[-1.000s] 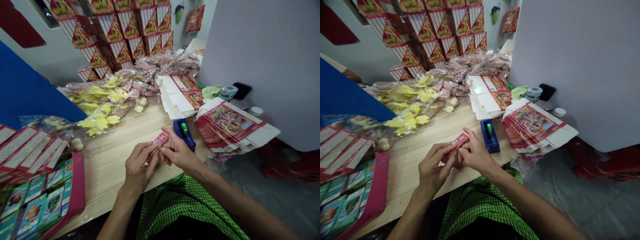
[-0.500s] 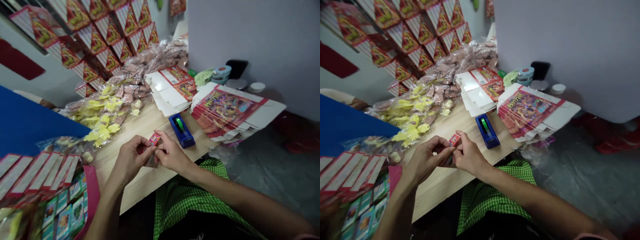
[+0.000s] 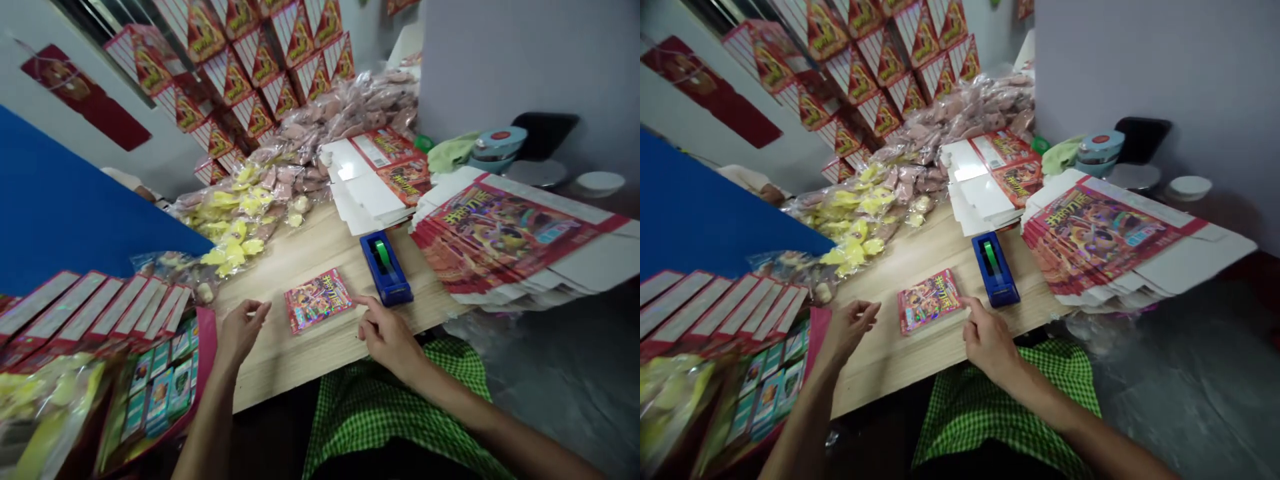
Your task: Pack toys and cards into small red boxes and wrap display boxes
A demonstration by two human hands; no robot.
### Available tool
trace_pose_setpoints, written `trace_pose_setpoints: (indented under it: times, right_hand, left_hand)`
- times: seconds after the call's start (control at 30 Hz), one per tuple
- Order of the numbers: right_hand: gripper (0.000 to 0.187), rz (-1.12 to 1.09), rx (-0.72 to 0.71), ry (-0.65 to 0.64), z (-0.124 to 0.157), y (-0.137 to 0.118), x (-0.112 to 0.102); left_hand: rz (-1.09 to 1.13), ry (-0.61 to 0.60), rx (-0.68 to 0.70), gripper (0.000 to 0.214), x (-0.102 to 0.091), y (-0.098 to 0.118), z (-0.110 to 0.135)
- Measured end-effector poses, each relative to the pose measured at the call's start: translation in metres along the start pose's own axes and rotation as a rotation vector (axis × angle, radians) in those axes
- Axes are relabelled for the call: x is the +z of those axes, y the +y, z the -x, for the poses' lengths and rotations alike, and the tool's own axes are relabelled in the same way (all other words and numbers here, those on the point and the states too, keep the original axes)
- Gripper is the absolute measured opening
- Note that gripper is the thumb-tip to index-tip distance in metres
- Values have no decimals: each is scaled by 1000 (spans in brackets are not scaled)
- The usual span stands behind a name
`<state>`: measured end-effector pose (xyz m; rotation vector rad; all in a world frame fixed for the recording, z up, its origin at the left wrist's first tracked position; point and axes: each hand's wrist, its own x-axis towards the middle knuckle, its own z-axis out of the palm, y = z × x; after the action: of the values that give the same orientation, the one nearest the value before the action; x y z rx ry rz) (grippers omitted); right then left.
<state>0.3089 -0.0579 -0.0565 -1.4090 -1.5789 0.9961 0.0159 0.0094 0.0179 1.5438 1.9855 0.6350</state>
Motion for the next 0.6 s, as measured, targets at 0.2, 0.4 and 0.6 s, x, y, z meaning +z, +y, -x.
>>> trace_pose_setpoints:
  times: [0.2, 0.4, 0.6]
  right_hand:
    - [36, 178, -185, 94, -3, 13, 11]
    - [28, 188, -350, 113, -7, 50, 10]
    - [29, 240, -435, 29, -15, 66, 2]
  left_hand:
    - [-147, -158, 291, 46, 1, 9, 8]
    - [-292, -328, 485, 68, 40, 27, 7]
    - [-89, 467, 605, 50, -85, 31, 21]
